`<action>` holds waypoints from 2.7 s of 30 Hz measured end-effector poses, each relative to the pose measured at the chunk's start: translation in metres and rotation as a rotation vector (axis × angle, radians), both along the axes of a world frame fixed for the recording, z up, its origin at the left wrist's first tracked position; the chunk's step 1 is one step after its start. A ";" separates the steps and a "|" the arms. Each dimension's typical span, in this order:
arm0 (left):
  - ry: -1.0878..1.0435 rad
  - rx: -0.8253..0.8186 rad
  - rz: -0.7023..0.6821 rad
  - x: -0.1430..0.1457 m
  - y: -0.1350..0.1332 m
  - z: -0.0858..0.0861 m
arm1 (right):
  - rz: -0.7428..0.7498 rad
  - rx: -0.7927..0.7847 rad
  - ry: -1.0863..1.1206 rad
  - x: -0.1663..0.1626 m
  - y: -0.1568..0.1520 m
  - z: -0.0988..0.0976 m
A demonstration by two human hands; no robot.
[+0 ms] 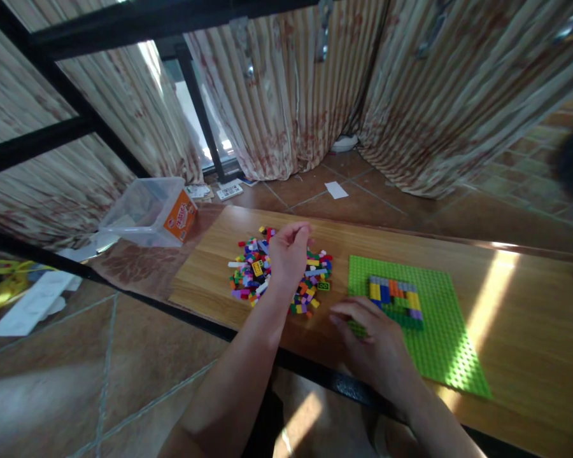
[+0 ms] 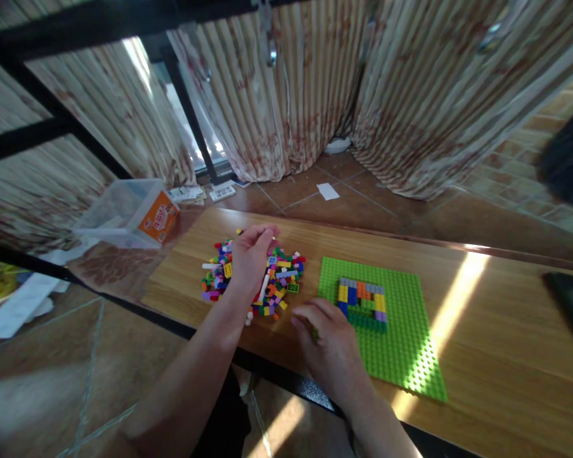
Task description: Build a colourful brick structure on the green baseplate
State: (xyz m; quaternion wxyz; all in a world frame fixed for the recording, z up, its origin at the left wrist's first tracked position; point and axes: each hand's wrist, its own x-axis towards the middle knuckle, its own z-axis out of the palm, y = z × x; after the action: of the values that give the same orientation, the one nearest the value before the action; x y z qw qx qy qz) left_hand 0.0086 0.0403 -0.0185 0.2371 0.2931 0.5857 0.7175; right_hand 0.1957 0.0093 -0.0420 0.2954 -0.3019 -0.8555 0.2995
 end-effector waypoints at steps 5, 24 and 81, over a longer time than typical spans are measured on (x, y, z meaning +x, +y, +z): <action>-0.103 0.050 0.007 -0.002 -0.006 0.007 | 0.070 0.032 -0.107 -0.020 -0.006 -0.017; -0.123 0.013 -0.070 -0.002 -0.013 0.008 | -0.093 0.134 -0.242 -0.037 -0.002 -0.023; 0.078 -0.122 -0.166 0.015 -0.006 -0.002 | -0.397 0.070 -0.246 0.057 0.058 -0.019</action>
State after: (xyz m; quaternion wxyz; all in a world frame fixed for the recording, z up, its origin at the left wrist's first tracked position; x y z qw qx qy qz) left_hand 0.0237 0.0341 -0.0209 0.2903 0.3533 0.6108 0.6464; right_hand 0.2525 0.0669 -0.0607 0.2524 -0.4880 -0.8188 0.1665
